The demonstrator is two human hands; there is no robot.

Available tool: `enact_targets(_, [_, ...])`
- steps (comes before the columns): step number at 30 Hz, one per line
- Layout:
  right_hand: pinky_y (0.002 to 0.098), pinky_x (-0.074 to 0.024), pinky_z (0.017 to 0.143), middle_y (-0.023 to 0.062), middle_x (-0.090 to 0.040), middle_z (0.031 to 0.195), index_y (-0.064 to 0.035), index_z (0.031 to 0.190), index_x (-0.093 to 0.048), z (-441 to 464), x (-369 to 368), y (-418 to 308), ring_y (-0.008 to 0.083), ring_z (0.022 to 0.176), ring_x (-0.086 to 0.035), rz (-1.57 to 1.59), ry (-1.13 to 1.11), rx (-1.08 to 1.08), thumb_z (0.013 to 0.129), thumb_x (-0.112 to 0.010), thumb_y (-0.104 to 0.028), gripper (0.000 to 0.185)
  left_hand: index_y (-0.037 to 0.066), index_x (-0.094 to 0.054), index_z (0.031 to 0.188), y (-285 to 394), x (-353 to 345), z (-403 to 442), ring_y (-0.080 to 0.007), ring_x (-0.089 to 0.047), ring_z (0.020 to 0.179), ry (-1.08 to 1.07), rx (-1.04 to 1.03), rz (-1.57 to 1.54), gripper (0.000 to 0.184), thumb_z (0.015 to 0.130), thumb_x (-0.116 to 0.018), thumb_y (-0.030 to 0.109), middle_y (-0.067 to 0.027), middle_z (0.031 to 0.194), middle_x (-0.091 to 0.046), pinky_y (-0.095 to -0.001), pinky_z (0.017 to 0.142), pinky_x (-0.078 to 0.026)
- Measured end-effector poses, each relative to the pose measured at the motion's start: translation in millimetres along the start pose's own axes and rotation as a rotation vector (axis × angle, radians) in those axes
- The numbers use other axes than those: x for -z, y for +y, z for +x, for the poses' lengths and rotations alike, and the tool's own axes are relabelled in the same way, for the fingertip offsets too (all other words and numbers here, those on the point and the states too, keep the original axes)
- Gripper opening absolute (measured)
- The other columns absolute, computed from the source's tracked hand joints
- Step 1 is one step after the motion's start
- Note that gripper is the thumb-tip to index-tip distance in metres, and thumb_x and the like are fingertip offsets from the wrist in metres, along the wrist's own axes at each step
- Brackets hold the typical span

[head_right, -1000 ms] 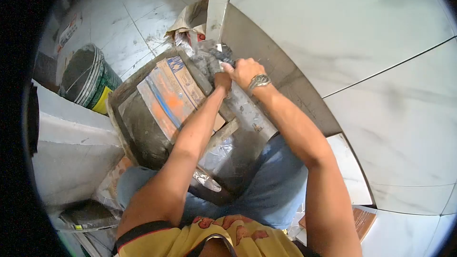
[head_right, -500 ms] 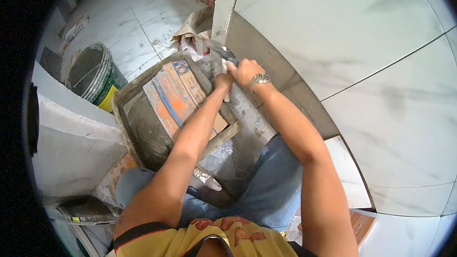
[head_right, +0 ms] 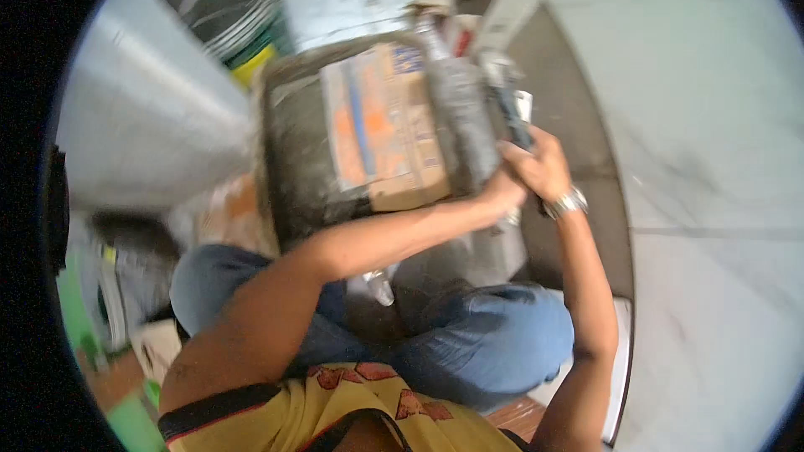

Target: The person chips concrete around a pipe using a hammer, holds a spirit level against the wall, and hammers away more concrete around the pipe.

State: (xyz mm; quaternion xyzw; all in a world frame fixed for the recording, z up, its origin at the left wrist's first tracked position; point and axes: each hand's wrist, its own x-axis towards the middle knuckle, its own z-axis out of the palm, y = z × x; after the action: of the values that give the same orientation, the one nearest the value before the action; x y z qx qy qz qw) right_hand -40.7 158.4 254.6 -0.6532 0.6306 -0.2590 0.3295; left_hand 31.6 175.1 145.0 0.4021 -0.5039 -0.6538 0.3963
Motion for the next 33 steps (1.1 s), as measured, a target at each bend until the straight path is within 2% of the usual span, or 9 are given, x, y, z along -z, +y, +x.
enact_targets(1, [0.0329,-0.0476,0.067,0.0059,-0.062,0.072,0.0002,0.089,-0.065,-7.2,-7.5,3.5,0.0135,0.069,-0.055,0.060,0.008,-0.012,0.081,-0.069,-0.018,0.020,0.001,-0.056,0.103,-25.6,-4.2,-1.7,-0.0179,-0.059,0.077,0.041,-0.116,0.047,0.026,0.091,-0.057,0.024,-0.0079,0.085,-0.062,-0.0374,0.065,-0.049])
enact_targets(6, [0.0316,-0.0465,0.068,0.0081,-0.060,0.073,0.0014,0.087,-0.065,-61.0,-44.3,32.3,0.0172,0.069,-0.056,0.158,0.047,-0.069,0.075,-0.065,-0.008,0.015,0.004,-0.066,0.089,54.7,166.6,-24.0,-0.0283,-0.065,0.077,-1.080,-0.205,0.972,0.032,0.089,-0.066,0.036,-0.0146,0.084,-0.067,-0.0408,0.069,-0.053])
enact_targets(7, [0.0333,-0.0463,0.068,0.0122,-0.059,0.076,0.0015,0.087,-0.064,-71.8,-52.8,47.2,0.0239,0.069,-0.057,0.153,0.083,0.048,0.073,-0.064,-0.005,0.016,0.006,-0.067,0.089,26.3,223.9,-18.9,-0.0325,-0.067,0.082,-0.888,-0.636,1.220,0.027,0.089,-0.063,0.032,-0.0167,0.088,-0.068,-0.0429,0.072,-0.055])
enact_targets(8, [0.0365,-0.0452,0.066,0.0155,-0.055,0.077,0.0021,0.086,-0.063,-84.1,-57.4,45.5,0.0316,0.070,-0.056,0.103,0.109,0.086,0.071,-0.064,-0.003,0.016,0.008,-0.070,0.092,52.9,253.9,-17.4,-0.0354,-0.066,0.086,-0.989,-0.240,1.608,0.019,0.086,-0.063,0.024,-0.0164,0.093,-0.069,-0.0438,0.076,-0.056])
enact_targets(12, [0.0452,-0.0429,0.067,0.0193,-0.049,0.077,0.0026,0.084,-0.059,-129.9,-77.4,77.0,0.0396,0.074,-0.053,-0.051,0.163,0.085,0.070,-0.066,-0.003,0.016,0.013,-0.070,0.088,97.5,371.2,-46.6,-0.0331,-0.065,0.092,-0.343,0.203,1.684,0.012,0.077,-0.069,0.008,-0.0130,0.092,-0.066,-0.0441,0.078,-0.053])
enact_targets(15, [0.0478,-0.0433,0.068,0.0208,-0.050,0.081,0.0012,0.087,-0.060,-162.9,-90.6,95.0,0.0423,0.077,-0.054,-0.104,0.141,0.014,0.070,-0.068,-0.004,0.019,0.011,-0.070,0.090,50.8,414.8,-69.1,-0.0325,-0.062,0.100,-0.280,0.074,1.508,0.012,0.079,-0.073,0.011,-0.0115,0.093,-0.063,-0.0433,0.084,-0.051])
enact_targets(26, [0.0489,-0.0469,0.071,0.0205,-0.052,0.087,-0.0067,0.097,-0.067,-248.1,-113.6,128.4,0.0426,0.085,-0.059,-0.141,0.031,-0.188,0.075,-0.078,-0.023,0.029,0.003,-0.066,0.089,23.7,427.6,-72.8,-0.0355,-0.058,0.100,-0.348,0.000,1.636,0.018,0.087,-0.065,0.021,-0.0183,0.098,-0.060,-0.0455,0.090,-0.048])
enact_targets(28, [0.0496,-0.0494,0.069,0.0197,-0.053,0.088,-0.0086,0.098,-0.067,-250.0,-114.3,121.3,0.0422,0.079,-0.059,-0.068,0.077,-0.191,0.077,-0.075,-0.024,0.027,0.002,-0.065,0.080,14.6,439.7,-70.4,-0.0360,-0.060,0.093,-0.341,-0.373,1.624,0.016,0.086,-0.065,0.017,-0.0184,0.090,-0.062,-0.0461,0.087,-0.049])
enact_targets(33, [0.0495,-0.0543,0.072,0.0162,-0.055,0.096,-0.0117,0.103,-0.065,-261.7,-136.1,136.3,0.0402,0.085,-0.064,-0.013,0.048,-0.251,0.080,-0.072,-0.021,0.027,0.000,-0.068,0.085,119.4,334.6,-42.8,-0.0209,-0.057,0.074,-0.138,-0.204,1.289,0.012,0.084,-0.071,0.012,-0.0100,0.080,-0.060,-0.0314,0.069,-0.046])
